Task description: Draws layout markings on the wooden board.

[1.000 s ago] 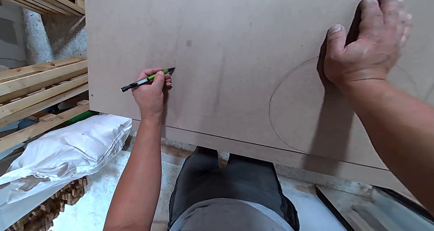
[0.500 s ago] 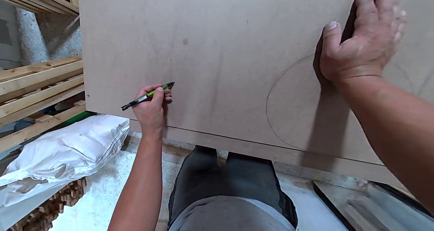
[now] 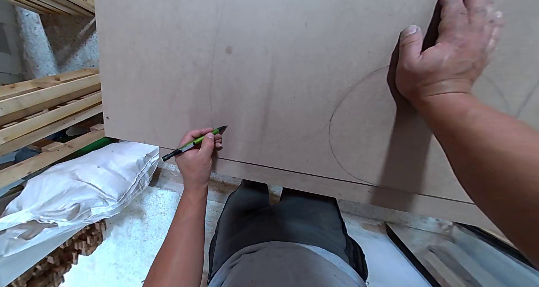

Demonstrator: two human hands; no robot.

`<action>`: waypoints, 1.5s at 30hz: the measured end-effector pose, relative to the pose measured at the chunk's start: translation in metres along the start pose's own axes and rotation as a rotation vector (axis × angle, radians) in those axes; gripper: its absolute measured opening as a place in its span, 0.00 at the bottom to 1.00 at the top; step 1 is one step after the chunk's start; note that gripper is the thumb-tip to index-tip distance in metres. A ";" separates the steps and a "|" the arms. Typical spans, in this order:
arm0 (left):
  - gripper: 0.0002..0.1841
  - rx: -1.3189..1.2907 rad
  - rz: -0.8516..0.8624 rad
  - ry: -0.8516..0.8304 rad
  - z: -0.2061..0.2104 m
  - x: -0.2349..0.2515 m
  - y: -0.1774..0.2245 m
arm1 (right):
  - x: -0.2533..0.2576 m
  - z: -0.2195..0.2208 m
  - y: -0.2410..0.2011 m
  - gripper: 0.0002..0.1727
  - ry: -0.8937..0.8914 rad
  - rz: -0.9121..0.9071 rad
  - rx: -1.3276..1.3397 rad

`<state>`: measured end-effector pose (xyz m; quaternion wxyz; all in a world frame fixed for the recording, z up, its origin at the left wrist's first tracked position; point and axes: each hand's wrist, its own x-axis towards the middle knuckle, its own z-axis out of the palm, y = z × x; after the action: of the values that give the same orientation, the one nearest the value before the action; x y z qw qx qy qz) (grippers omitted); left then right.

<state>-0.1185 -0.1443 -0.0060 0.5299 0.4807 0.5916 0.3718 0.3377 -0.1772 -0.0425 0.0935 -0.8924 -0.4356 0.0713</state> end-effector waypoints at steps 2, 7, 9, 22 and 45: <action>0.08 -0.003 0.006 0.007 0.000 0.007 0.001 | 0.000 -0.001 -0.001 0.43 -0.003 0.003 0.002; 0.08 0.024 0.026 0.004 -0.001 0.016 0.004 | 0.000 -0.002 -0.002 0.43 -0.005 0.001 0.002; 0.08 0.025 0.026 -0.005 -0.001 0.007 0.002 | 0.001 -0.002 -0.001 0.43 -0.004 -0.001 0.004; 0.07 0.036 -0.005 -0.051 0.008 -0.023 -0.002 | 0.000 -0.001 -0.001 0.43 -0.001 0.007 -0.006; 0.06 0.037 0.081 -0.023 0.005 0.090 0.020 | 0.000 0.000 -0.001 0.43 0.002 -0.006 0.013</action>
<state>-0.1076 -0.0522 -0.0120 0.5121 0.5185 0.5721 0.3763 0.3374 -0.1766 -0.0421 0.0999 -0.8906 -0.4376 0.0729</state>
